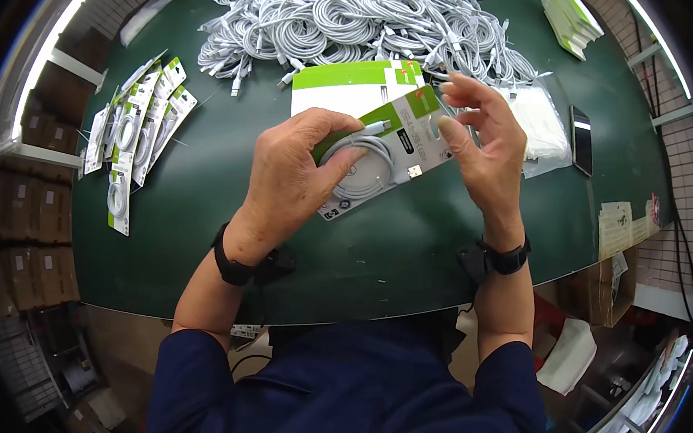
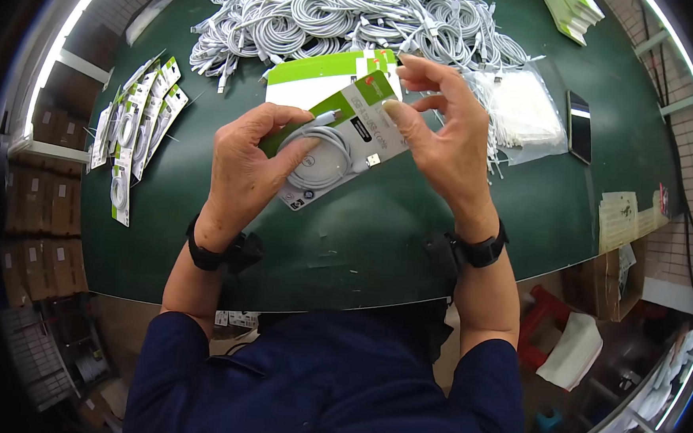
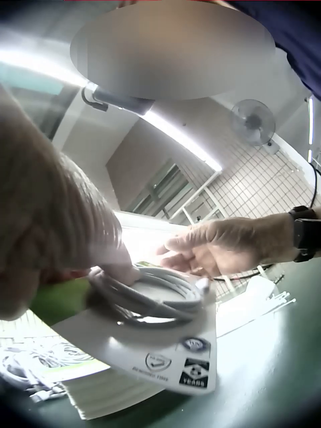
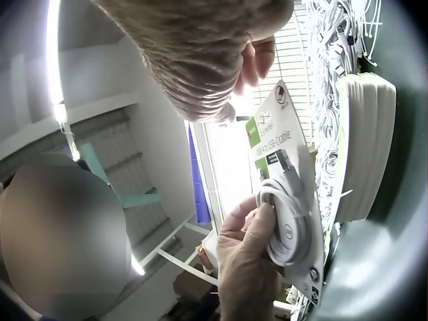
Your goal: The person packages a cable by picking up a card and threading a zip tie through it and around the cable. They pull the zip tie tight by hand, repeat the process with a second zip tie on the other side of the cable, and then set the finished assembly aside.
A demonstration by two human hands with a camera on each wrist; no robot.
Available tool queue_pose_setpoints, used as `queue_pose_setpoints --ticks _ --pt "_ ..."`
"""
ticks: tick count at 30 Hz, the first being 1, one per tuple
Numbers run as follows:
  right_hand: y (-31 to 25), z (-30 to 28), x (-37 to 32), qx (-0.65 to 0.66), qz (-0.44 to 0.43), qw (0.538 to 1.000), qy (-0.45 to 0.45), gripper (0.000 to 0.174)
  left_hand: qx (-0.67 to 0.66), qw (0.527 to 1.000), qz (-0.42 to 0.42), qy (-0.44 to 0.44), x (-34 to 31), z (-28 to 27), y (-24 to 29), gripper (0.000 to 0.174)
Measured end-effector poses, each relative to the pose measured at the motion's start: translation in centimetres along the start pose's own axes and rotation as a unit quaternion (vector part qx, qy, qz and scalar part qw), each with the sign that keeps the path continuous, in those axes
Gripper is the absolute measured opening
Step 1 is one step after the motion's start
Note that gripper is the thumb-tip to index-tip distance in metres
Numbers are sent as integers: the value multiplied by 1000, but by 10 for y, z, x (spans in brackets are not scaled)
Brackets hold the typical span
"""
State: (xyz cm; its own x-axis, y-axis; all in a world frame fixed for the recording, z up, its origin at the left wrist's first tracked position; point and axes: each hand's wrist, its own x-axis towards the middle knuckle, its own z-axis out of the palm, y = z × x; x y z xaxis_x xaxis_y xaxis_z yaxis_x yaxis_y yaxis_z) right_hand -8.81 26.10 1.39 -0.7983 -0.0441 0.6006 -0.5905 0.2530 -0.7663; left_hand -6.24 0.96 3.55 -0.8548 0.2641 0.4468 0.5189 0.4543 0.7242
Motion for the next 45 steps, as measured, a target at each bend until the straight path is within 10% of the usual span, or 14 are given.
queue_pose_setpoints --ticks 9,13,25,30,34,45 --pt "-7 28 -18 63 60 995 47 85 -192 972 -113 75 2 -2 1 44" --pt "-5 41 -20 273 118 955 2 70 -208 969 -121 53 0 4 -2 43" --pt "5 25 -20 294 246 922 -51 59 -308 939 -114 100 -4 21 -8 42" --pt "-13 34 -15 -22 -23 994 107 57 -235 961 -109 100 -5 24 -12 50" --pt "-27 30 -18 -283 -216 929 101 51 -133 985 -92 56 -10 25 -14 57" --pt "-19 43 -18 -275 -246 929 4 31 -137 986 -61 73 -14 35 -10 53"
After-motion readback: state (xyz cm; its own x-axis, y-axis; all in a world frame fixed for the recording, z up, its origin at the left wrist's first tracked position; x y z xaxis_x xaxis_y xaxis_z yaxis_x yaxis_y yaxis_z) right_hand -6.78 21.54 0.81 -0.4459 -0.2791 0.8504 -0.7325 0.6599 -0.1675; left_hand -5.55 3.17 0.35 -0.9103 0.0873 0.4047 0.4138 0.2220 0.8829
